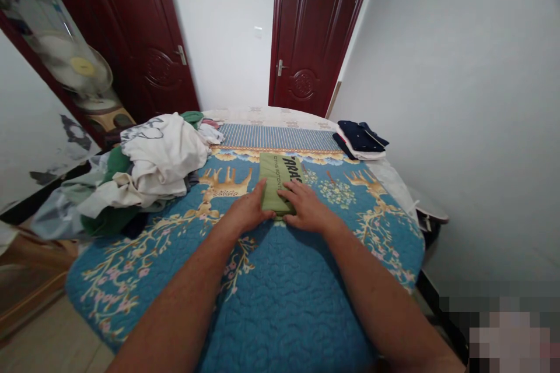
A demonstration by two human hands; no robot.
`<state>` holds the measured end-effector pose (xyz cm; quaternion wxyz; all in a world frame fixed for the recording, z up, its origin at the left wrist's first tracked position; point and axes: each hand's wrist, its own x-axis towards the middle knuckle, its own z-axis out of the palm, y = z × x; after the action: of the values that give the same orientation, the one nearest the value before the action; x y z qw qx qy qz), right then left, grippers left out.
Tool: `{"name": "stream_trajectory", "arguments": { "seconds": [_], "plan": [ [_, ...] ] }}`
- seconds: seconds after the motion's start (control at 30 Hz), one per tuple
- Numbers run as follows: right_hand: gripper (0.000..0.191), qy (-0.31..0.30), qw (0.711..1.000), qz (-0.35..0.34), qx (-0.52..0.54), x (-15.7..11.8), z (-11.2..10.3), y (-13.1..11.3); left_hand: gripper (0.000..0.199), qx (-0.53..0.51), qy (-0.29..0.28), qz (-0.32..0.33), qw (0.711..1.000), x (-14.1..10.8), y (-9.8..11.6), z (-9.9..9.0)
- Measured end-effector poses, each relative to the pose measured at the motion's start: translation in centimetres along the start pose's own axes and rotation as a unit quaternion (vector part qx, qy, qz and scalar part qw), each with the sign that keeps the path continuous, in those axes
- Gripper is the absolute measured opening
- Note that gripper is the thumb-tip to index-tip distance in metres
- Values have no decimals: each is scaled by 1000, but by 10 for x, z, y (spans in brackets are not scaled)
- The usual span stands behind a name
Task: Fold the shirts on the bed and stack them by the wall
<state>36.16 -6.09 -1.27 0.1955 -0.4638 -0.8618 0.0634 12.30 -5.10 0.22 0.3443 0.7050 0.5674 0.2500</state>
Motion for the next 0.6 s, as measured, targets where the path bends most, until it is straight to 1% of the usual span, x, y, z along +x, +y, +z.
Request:
{"name": "stream_trajectory", "arguments": {
  "seconds": [0.1,0.2,0.3,0.37,0.4,0.6],
  "plan": [
    [69,-14,998,31,-47,-2,1,-20,112,-25,-5,13,1000,0,1,2],
    [62,-10,997,37,-68,4,0,-27,116,-22,-23,31,999,1,3,3],
    [43,-7,996,27,-81,10,-2,-25,119,-33,-29,56,997,3,2,6],
    [29,-1,996,28,-81,13,-2,-23,119,-45,-20,74,996,4,2,8],
    [25,5,996,32,-77,14,-1,-22,119,-48,-13,76,996,4,2,8],
    [21,46,996,56,-53,16,6,-17,125,-45,-12,22,999,0,8,10]
  ]
}}
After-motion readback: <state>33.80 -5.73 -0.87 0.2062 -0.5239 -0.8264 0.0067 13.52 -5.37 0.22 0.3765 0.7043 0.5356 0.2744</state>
